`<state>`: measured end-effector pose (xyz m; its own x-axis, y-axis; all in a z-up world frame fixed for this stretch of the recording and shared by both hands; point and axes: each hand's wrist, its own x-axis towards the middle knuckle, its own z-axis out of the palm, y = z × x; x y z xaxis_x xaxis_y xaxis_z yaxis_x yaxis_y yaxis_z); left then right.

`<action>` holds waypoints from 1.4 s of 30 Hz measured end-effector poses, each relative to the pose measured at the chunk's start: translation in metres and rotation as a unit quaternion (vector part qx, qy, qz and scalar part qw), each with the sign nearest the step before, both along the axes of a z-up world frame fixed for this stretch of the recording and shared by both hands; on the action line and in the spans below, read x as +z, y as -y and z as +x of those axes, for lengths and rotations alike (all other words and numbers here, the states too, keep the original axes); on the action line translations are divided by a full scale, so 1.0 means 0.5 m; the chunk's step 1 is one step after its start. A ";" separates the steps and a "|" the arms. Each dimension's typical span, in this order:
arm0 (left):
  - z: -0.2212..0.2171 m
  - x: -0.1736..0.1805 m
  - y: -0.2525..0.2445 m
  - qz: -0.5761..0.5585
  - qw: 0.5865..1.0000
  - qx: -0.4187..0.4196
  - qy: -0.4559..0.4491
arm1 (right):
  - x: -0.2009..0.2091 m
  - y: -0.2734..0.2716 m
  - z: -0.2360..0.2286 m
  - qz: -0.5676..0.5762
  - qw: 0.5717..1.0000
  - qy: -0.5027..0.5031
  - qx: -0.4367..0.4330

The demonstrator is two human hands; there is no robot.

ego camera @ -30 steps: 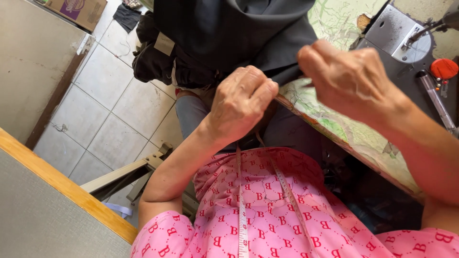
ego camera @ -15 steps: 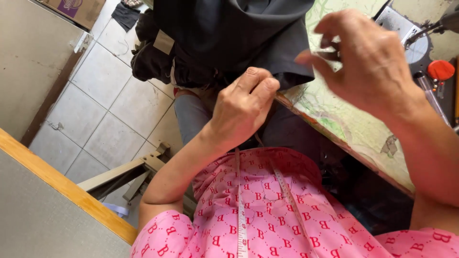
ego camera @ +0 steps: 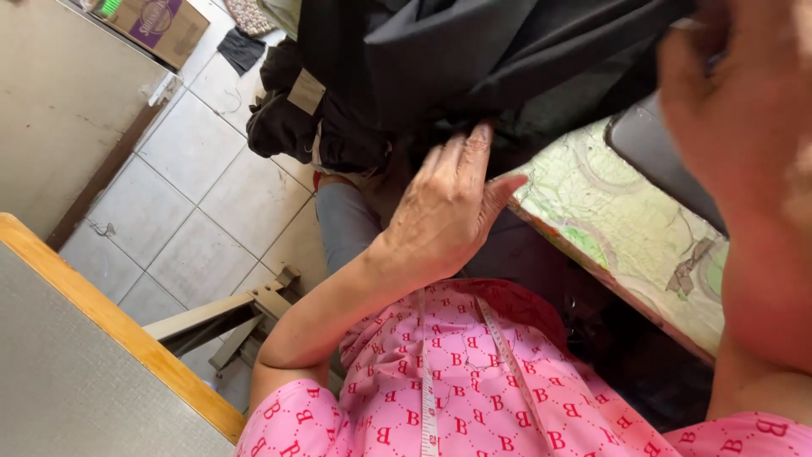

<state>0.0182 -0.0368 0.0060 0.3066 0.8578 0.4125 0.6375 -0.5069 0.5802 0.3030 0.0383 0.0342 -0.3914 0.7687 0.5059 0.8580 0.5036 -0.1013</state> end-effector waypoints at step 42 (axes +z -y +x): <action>-0.144 -0.021 -0.417 -0.397 0.780 -0.128 0.466 | -0.069 -0.302 0.016 0.042 0.992 -0.012 -0.114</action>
<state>-0.0540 0.1719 -0.0047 0.3941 0.9164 -0.0706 -0.3124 0.2058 0.9274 0.3108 0.1891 -0.0003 -0.1985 0.7911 0.5786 0.9487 0.3034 -0.0893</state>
